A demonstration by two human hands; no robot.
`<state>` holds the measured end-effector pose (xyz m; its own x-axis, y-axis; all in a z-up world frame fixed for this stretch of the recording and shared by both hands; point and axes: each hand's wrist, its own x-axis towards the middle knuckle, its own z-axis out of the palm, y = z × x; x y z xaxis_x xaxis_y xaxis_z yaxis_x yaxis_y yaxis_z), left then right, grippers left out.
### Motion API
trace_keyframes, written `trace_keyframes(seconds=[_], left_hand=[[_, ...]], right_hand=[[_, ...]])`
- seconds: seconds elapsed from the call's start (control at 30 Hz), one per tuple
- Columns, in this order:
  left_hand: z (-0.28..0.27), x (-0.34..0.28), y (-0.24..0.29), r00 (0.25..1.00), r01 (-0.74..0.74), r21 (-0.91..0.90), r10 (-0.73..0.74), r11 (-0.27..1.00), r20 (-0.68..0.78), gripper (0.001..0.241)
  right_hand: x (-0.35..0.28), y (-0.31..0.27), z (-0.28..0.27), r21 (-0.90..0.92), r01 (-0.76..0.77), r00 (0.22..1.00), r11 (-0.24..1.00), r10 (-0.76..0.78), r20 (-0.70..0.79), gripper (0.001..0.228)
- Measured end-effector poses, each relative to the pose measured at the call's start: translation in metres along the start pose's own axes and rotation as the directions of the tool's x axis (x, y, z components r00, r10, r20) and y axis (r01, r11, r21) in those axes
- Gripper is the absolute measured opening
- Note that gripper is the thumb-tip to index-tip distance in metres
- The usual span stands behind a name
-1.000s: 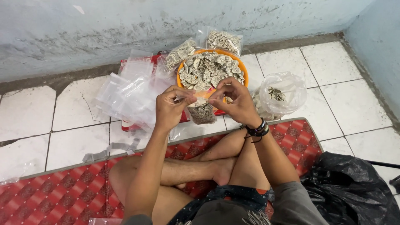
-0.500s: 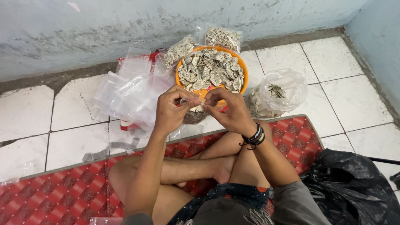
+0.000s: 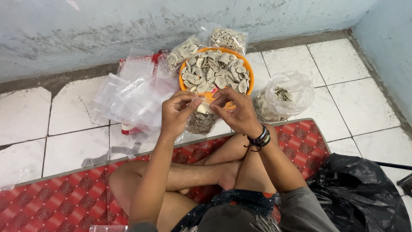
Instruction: The person is sitting on the floor and packaging small, wrapped items from an orange bowl into small plastic bags.
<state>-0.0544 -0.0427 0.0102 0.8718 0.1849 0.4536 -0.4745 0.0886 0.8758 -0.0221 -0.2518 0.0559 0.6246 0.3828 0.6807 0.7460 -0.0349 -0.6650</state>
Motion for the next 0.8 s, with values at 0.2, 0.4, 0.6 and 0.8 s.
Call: trace_keyframes(seconds=[0.2,0.4,0.6,0.8], left_hand=[[0.008,-0.004,0.000,0.999,0.010,0.129,-0.005,0.992,-0.036,0.026],[0.015,-0.008,0.001,0.998,-0.045,0.304,0.027,0.952,0.062,0.027],[0.009,-0.010,0.002,0.995,0.028,0.310,-0.056,0.950,0.081,0.023],[0.002,-0.013,-0.007,0.995,0.058,0.330,-0.080,0.942,0.052,0.022]], right_hand=[[-0.004,0.004,-0.002,0.004,-0.067,0.997,0.998,0.067,0.048,0.032],[0.001,-0.014,-0.003,-0.052,-0.124,0.981,0.991,0.130,0.143,0.044],[-0.009,0.002,0.007,-0.095,-0.087,0.987,0.992,0.099,0.126,0.044],[-0.014,-0.001,0.018,-0.054,-0.106,0.989,0.993,0.111,0.102,0.042]])
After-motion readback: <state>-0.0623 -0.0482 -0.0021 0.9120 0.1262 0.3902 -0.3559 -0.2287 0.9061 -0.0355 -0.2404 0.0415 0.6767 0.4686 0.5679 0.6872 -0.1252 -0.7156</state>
